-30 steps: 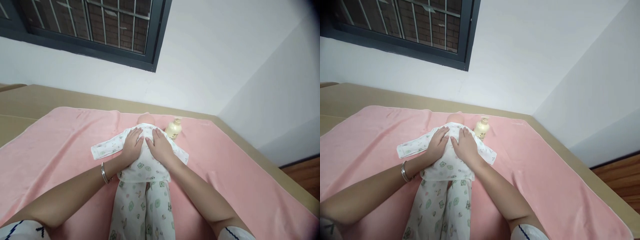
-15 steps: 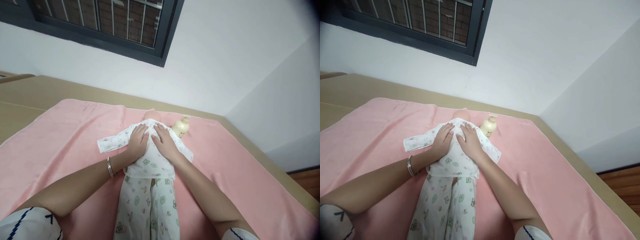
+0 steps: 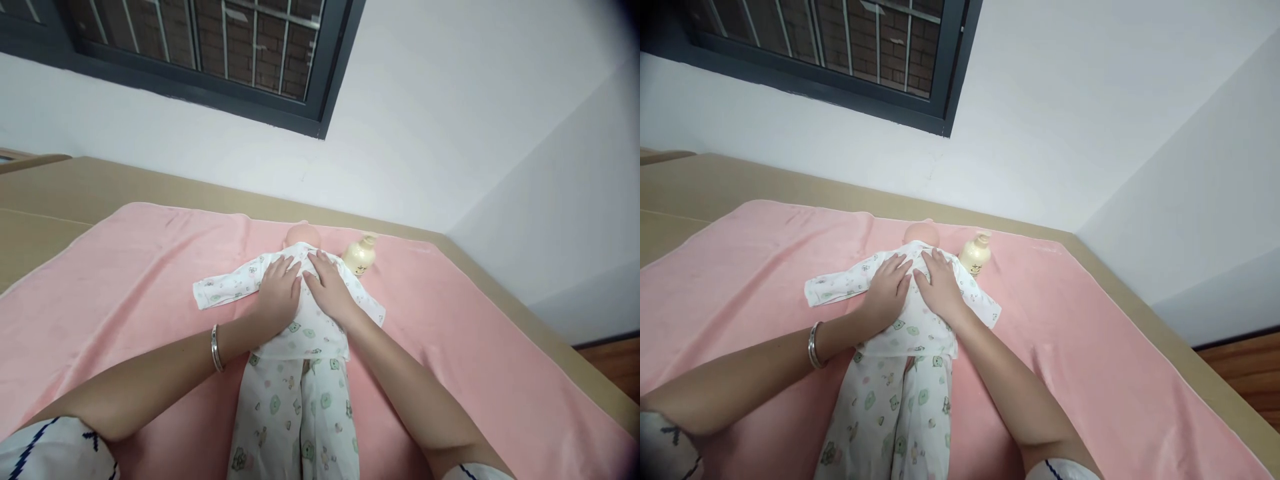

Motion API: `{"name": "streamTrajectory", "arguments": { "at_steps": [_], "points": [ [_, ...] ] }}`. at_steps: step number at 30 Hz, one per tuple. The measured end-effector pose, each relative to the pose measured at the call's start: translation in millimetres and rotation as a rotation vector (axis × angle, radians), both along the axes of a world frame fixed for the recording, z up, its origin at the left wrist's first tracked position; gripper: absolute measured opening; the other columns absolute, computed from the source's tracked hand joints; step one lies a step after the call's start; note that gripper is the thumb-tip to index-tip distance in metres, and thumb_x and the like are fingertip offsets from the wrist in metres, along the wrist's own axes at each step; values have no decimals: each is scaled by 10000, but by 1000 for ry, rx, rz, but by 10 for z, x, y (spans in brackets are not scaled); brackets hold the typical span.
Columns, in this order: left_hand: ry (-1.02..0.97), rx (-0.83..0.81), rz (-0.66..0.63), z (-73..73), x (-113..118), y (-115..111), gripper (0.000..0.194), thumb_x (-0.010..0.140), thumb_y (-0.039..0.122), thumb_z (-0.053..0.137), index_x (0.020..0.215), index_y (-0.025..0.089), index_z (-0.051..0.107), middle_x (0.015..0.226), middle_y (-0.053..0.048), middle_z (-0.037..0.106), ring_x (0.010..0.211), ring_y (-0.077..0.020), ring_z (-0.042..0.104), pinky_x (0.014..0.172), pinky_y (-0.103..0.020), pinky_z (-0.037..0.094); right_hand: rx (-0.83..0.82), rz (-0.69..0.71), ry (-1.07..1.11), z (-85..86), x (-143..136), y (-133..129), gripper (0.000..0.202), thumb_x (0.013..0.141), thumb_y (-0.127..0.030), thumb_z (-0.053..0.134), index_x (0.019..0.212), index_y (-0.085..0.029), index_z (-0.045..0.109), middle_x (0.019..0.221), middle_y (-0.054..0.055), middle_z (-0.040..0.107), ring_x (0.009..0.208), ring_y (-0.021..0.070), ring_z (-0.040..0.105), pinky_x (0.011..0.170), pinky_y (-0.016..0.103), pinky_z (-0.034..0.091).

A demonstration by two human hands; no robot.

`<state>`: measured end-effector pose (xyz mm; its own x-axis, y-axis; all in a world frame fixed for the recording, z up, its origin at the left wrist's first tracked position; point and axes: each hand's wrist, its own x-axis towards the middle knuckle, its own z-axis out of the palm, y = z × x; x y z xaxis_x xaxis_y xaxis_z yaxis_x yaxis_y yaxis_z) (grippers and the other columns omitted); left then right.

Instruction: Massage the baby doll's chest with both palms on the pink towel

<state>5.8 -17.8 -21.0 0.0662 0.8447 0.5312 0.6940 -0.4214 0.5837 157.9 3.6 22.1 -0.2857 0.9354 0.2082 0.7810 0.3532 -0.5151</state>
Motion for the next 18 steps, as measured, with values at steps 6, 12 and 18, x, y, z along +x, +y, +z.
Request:
{"name": "streamTrajectory", "arguments": {
  "at_steps": [6,12,18],
  "points": [
    [30,-92,7,51,-90,173,482,973,317,403,1404,130,512,1496,-173,492,1432,-326,393,1193,-569,304,-2,-42,-85,85,-109,-264,596,1006,-377,404,1522,-80,402,1617,190,293,1526,310,219,1233,518,221],
    [131,-117,33,108,-54,152,508,988,315,369,1420,77,493,1509,-204,475,1465,-345,347,1210,-560,260,-64,12,-49,207,-59,-251,556,1009,-386,395,1490,-116,469,1595,158,356,1509,283,281,1239,488,236],
    [219,-54,-25,142,32,-50,486,965,241,364,1396,66,506,1529,-207,452,1482,-351,320,1199,-538,295,7,10,-71,75,-9,5,580,1019,-369,373,1530,-96,391,1609,164,327,1520,289,245,1249,522,163]
  ]
}}
